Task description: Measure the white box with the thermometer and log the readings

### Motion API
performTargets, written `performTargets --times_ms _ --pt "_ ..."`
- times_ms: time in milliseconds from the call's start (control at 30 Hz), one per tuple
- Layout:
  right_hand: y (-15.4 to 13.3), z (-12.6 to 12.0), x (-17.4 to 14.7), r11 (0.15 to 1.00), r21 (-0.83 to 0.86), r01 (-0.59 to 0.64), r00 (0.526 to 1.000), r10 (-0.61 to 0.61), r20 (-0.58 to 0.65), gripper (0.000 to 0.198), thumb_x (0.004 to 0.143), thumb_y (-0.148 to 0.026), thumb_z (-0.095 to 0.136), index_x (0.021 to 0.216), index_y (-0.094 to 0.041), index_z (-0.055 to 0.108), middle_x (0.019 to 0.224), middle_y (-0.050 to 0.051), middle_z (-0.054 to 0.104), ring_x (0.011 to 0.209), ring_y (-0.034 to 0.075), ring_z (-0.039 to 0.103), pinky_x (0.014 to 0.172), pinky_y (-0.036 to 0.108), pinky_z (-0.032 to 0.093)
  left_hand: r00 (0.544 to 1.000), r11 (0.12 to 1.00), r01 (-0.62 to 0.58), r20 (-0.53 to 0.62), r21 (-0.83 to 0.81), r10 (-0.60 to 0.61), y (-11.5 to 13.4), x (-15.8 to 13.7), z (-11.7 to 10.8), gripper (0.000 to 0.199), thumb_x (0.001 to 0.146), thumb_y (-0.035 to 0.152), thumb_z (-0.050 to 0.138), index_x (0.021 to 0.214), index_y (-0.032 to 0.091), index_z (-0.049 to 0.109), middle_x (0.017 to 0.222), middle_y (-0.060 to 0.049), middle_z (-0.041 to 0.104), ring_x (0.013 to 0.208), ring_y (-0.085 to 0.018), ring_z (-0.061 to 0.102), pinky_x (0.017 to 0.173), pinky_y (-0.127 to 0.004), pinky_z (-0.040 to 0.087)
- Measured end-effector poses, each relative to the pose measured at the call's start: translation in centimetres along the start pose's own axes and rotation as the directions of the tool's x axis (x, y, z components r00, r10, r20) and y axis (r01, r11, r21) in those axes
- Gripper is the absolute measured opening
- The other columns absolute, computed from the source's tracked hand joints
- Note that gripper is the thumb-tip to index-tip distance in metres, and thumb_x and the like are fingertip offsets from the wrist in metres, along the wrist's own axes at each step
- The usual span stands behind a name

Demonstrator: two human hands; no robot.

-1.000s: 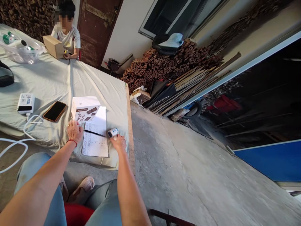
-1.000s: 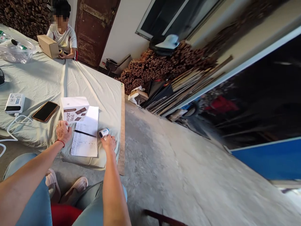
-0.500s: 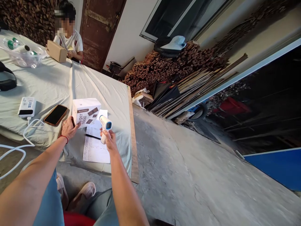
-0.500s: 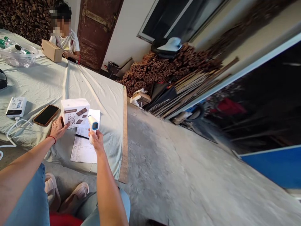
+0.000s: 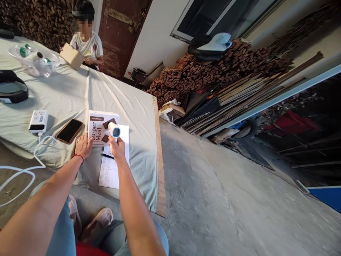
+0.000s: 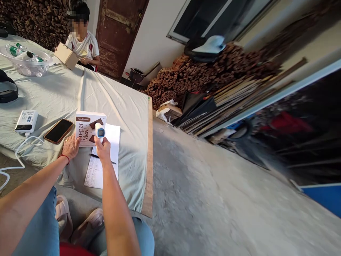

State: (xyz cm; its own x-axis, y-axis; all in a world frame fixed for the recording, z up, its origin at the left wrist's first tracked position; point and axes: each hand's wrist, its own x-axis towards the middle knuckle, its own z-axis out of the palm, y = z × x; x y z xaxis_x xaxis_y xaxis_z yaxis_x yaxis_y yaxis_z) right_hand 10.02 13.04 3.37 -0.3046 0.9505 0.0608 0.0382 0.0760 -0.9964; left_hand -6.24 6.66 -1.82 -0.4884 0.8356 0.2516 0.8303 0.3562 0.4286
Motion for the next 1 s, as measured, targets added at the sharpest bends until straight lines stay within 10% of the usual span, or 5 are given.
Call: performTargets --times_ms 800,1000 --pt "-2.0 1.5 -0.8 0.995 0.028 -0.098 0.995 0.099 -0.019 0.056 0.056 -0.069 0.054 0.068 -0.015 0.05 0.06 0.001 0.052 0.056 0.008 0.043 0.058 0.022 0.036 1.0 0.999 0.017 -0.008 0.029 -0.016 -0.3 -0.2 0.3 0.069 0.097 0.054 0.038 0.144 0.003 0.039 0.129 -0.021 0.056 0.123 -0.033 0.051 0.107 -0.044 0.035" --pt "-1.6 -1.8 -2.3 0.979 -0.185 -0.084 0.996 0.077 -0.04 0.068 0.056 -0.072 0.053 0.086 -0.012 0.063 0.071 0.006 0.061 0.067 0.015 0.051 0.064 0.026 0.041 0.995 0.997 0.077 0.058 0.022 -0.079 0.3 -1.2 -0.6 0.069 0.098 0.05 0.042 0.146 0.001 0.039 0.137 -0.021 0.051 0.127 -0.03 0.048 0.112 -0.041 0.032"
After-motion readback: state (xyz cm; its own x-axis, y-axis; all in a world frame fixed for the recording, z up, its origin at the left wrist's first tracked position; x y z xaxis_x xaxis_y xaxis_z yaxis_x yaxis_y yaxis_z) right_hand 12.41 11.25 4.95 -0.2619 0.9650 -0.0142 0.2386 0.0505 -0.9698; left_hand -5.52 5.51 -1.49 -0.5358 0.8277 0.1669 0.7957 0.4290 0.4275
